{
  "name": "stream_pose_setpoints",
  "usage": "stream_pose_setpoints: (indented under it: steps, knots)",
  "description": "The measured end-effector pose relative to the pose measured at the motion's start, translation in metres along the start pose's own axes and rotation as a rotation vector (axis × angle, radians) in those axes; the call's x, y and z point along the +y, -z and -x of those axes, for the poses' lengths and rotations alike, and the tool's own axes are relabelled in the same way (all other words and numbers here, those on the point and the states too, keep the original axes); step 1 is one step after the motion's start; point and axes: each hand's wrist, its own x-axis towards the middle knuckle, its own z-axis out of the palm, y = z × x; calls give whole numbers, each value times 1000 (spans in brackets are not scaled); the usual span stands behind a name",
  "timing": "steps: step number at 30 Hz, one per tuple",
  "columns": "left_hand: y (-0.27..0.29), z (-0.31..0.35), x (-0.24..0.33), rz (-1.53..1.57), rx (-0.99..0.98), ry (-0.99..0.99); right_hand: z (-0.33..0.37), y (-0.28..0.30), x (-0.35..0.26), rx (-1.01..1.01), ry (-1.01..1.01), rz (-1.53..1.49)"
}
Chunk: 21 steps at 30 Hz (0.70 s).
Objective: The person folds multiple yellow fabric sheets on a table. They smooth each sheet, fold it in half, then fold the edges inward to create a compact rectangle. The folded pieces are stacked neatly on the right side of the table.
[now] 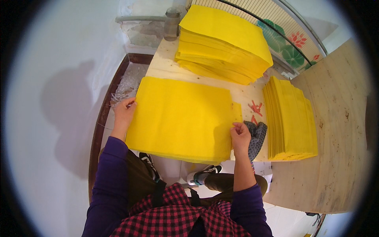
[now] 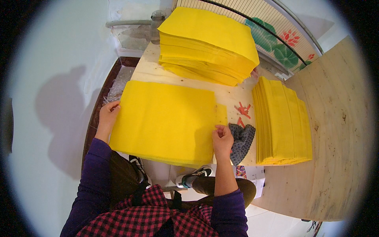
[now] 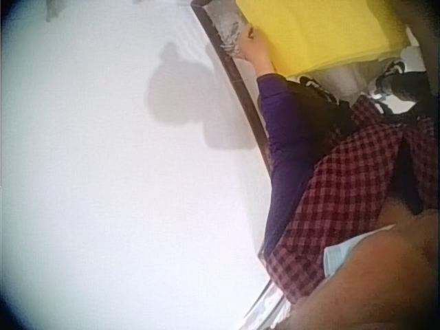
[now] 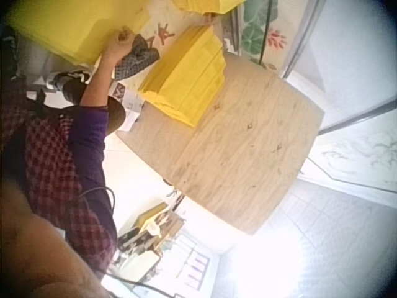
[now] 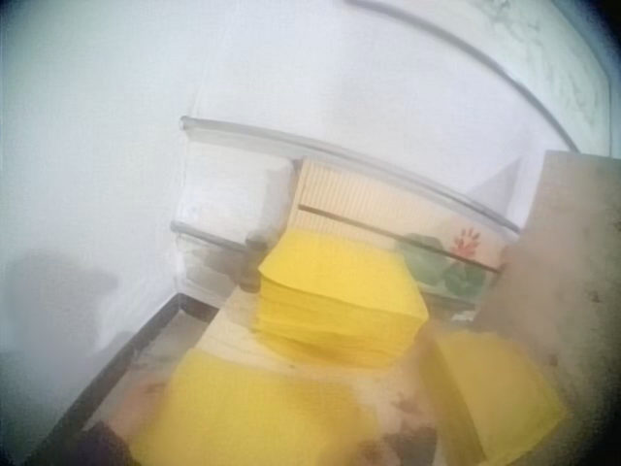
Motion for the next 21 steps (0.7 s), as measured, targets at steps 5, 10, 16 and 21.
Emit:
stream_pose_setpoints:
  steps: [5, 10, 16, 21]
  knots:
    - [1, 2, 5, -18, -28, -23, 2, 0, 4, 24, 14, 8]
    - [5, 2, 11, -1, -48, -9, -2, -2, 5, 25, 41, 58]
    - [5, 4, 13, -31, -37, -26, -16, -8, 1, 31, 104, 72]
    - [4, 2, 12, 2, -46, -46, -19, -10, -2, 15, 90, 43]
